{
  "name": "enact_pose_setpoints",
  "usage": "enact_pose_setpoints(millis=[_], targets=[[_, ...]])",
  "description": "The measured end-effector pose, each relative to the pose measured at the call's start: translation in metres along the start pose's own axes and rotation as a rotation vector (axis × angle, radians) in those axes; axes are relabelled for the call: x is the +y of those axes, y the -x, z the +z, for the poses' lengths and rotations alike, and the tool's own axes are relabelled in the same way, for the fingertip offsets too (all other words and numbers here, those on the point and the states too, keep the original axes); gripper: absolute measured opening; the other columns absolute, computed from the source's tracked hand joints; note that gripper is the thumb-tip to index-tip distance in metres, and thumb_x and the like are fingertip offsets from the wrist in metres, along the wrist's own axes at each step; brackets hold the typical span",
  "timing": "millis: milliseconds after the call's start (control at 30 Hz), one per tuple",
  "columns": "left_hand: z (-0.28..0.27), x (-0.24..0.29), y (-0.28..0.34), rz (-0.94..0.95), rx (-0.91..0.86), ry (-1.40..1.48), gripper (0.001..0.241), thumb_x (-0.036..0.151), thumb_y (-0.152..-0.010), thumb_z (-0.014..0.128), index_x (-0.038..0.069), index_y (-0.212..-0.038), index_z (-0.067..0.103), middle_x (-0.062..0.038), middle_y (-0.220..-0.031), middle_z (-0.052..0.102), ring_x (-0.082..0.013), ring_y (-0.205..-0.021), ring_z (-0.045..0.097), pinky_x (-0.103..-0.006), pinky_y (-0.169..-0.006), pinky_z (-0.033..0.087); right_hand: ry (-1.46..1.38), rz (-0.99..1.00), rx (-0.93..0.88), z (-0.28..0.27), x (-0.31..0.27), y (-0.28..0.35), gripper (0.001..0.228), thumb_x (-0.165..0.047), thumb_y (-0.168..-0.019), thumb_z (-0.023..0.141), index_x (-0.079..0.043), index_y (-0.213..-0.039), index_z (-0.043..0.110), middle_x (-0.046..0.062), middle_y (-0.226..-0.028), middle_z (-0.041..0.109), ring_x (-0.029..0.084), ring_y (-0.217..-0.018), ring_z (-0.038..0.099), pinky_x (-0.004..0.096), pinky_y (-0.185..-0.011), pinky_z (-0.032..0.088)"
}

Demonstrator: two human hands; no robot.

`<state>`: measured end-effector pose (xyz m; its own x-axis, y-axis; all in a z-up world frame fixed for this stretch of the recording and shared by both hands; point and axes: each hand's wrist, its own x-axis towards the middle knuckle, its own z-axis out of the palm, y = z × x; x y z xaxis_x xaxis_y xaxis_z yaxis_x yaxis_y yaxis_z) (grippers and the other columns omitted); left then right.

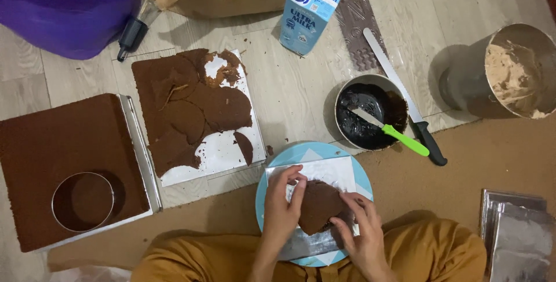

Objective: Cutting circular cake layers from a larger sheet using a ring mold and applying a dark coating with a brush.

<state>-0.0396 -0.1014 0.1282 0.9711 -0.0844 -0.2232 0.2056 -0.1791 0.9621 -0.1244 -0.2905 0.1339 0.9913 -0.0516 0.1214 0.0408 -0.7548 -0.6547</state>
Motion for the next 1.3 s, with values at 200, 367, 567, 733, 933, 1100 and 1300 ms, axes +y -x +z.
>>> enact_pose_setpoints(millis=[200, 367, 567, 733, 933, 1100, 1300], targets=[[-0.013, 0.004, 0.007, 0.021, -0.055, 0.043, 0.027, 0.025, -0.103, 0.051, 0.015, -0.108, 0.076, -0.002, -0.127, 0.074, -0.0226, -0.126, 0.066, -0.0391, -0.103, 0.049, -0.035, 0.125, -0.02, -0.003, -0.001, 0.001, 0.048, -0.028, -0.091, 0.07, -0.01, -0.135, 0.063, 0.012, -0.131, 0.06, 0.026, -0.126, 0.06, 0.033, -0.082, 0.057], [-0.013, 0.011, 0.005, 0.091, -0.066, 0.017, 0.03, 0.026, -0.103, 0.05, 0.013, -0.121, 0.07, 0.001, -0.101, 0.081, -0.0205, -0.109, 0.071, -0.0387, -0.099, 0.05, -0.092, 0.058, 0.029, -0.004, -0.018, -0.02, 0.04, -0.024, -0.097, 0.06, -0.006, -0.133, 0.065, 0.014, -0.131, 0.06, 0.026, -0.123, 0.06, 0.036, -0.09, 0.051], [-0.013, 0.008, 0.001, 0.103, -0.077, 0.0, 0.023, 0.018, -0.1, 0.054, 0.013, -0.112, 0.072, 0.0, -0.11, 0.079, -0.0213, -0.112, 0.07, -0.0379, -0.102, 0.047, 0.084, -0.16, -0.11, -0.004, -0.031, -0.044, 0.037, -0.033, -0.102, 0.053, -0.02, -0.134, 0.067, 0.013, -0.145, 0.053, 0.032, -0.125, 0.053, 0.046, -0.103, 0.045], [-0.014, 0.002, -0.01, 0.021, -0.138, 0.017, 0.025, 0.017, -0.096, 0.061, 0.014, -0.119, 0.07, 0.002, -0.101, 0.081, -0.016, -0.1, 0.073, -0.0353, -0.098, 0.049, 0.234, -0.218, -0.12, -0.001, -0.022, -0.037, 0.034, -0.038, -0.1, 0.054, -0.028, -0.128, 0.071, 0.008, -0.147, 0.055, 0.033, -0.124, 0.054, 0.048, -0.101, 0.042], [-0.023, 0.012, -0.026, -0.141, -0.331, 0.05, 0.027, 0.015, -0.095, 0.067, 0.015, -0.122, 0.071, 0.0, -0.097, 0.076, -0.0163, -0.092, 0.068, -0.0321, -0.087, 0.054, 0.197, -0.21, -0.158, -0.003, -0.03, -0.042, 0.034, -0.038, -0.1, 0.054, -0.026, -0.126, 0.071, 0.011, -0.145, 0.054, 0.034, -0.128, 0.054, 0.05, -0.103, 0.043], [-0.024, 0.005, -0.033, -0.075, -0.402, 0.022, 0.03, 0.007, -0.092, 0.065, 0.015, -0.12, 0.071, 0.0, -0.089, 0.073, -0.0132, -0.082, 0.066, -0.0298, -0.078, 0.053, 0.098, -0.223, 0.001, -0.004, -0.03, -0.039, 0.029, -0.03, -0.099, 0.058, -0.014, -0.121, 0.07, 0.013, -0.139, 0.06, 0.029, -0.122, 0.058, 0.041, -0.104, 0.045], [-0.027, 0.006, -0.031, -0.078, -0.396, 0.012, 0.032, 0.009, -0.095, 0.065, 0.016, -0.125, 0.068, 0.0, -0.094, 0.075, -0.0145, -0.089, 0.07, -0.0319, -0.086, 0.056, -0.009, -0.131, -0.002, -0.006, -0.044, -0.045, 0.034, -0.025, -0.101, 0.052, -0.004, -0.124, 0.067, 0.01, -0.129, 0.069, 0.027, -0.122, 0.06, 0.039, -0.106, 0.047]])
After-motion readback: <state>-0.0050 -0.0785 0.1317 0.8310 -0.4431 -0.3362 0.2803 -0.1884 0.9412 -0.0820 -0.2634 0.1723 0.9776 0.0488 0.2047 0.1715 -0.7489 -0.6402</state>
